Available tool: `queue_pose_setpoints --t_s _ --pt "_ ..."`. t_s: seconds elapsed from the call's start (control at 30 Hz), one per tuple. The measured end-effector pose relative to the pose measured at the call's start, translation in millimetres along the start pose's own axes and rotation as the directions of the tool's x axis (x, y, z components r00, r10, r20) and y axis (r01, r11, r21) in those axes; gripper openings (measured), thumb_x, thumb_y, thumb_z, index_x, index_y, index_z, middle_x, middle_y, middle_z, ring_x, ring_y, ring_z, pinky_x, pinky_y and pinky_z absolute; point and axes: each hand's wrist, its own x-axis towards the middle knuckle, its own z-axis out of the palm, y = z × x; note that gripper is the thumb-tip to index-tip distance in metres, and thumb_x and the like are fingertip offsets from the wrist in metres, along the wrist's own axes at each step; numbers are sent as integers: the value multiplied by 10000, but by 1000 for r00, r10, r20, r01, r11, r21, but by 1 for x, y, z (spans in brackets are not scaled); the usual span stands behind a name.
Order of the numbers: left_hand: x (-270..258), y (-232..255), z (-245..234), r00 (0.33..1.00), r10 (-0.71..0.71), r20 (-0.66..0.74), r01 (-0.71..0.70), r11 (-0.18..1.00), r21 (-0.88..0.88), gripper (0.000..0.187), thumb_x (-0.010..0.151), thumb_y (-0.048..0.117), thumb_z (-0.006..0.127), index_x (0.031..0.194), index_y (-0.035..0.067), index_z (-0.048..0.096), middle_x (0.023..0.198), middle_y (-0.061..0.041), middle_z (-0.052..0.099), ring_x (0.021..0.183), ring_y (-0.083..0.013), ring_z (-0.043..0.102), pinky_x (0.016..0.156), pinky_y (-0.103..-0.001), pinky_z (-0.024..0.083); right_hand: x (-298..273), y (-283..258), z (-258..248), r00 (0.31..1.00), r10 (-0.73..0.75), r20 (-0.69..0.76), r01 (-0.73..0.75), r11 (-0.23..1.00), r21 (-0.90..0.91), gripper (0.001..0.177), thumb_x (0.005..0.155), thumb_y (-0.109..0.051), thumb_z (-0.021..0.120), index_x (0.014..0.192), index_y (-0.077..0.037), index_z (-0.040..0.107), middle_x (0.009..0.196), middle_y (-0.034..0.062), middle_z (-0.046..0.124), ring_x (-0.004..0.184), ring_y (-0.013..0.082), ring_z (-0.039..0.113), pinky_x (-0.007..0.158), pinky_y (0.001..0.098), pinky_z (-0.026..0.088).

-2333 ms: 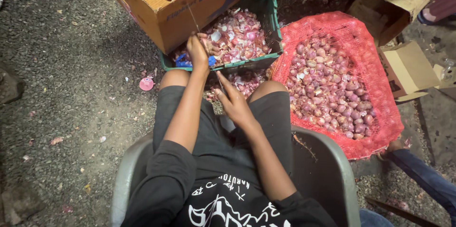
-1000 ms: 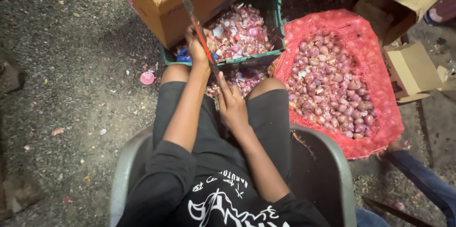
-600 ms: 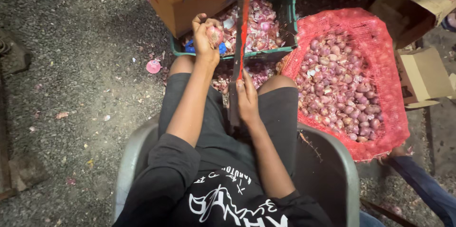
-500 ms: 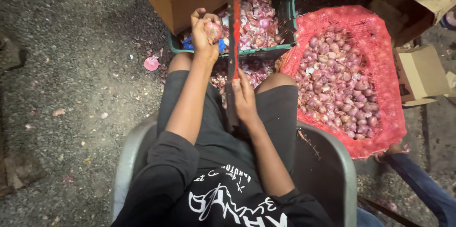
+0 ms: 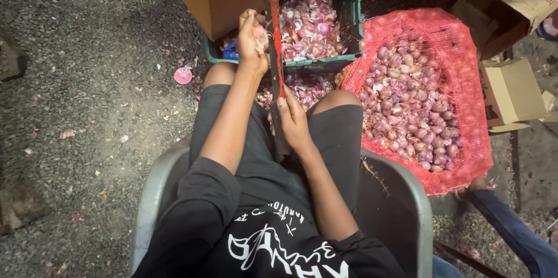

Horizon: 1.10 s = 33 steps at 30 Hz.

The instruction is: The person peels small red onions by hand and with a fixed blade, placing the peeled onions into a cardboard box.

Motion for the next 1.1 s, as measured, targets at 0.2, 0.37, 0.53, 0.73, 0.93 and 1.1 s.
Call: queue_pose_setpoints --t_s 0.2,0.37,0.53,0.73,0.93,1.1 --pt "-23 -9 11 995 -98 10 94 978 184 241 1026 363 673 1060 160 548 765 58 483 559 -15 391 449 -174 320 15 -6 0 1000 19 7 -20 972 236 505 1124 -250 416 1596 -80 355 778 72 634 527 127 574 493 269 503" --pt "-29 -4 28 995 -39 94 19 980 200 299 997 325 718 1037 128 496 806 2 551 621 -75 496 517 -228 423 10 -2 2 998 58 13 -59 952 302 493 1124 -284 415 1564 -65 375 767 82 627 509 138 569 471 277 496" --pt "-24 2 31 996 -52 77 37 982 183 336 905 205 757 1066 133 470 923 -28 628 767 -92 624 598 -249 514 2 8 5 998 50 32 -58 940 335 507 1109 -291 429 1561 -70 369 757 91 629 486 150 557 440 283 481" --pt "-29 -10 18 990 -54 128 17 963 269 447 863 66 788 1122 144 433 963 -55 620 821 -126 616 702 -265 516 17 5 3 999 35 40 -48 905 422 520 1123 -306 422 1580 -64 355 769 104 620 492 172 565 457 296 493" --pt "-20 -15 17 992 -1 128 -34 962 271 445 868 15 772 1127 130 428 980 -59 588 850 -124 592 734 -278 502 4 5 1 997 56 48 -71 908 413 537 1118 -314 432 1590 -74 339 774 108 621 491 169 564 454 291 487" --pt "-26 -23 18 989 -42 139 4 964 264 413 850 -19 747 1117 91 452 1022 -65 604 890 -144 639 798 -284 542 20 8 0 999 44 5 -42 906 422 517 1115 -317 440 1569 -86 353 757 103 619 487 169 569 450 293 492"
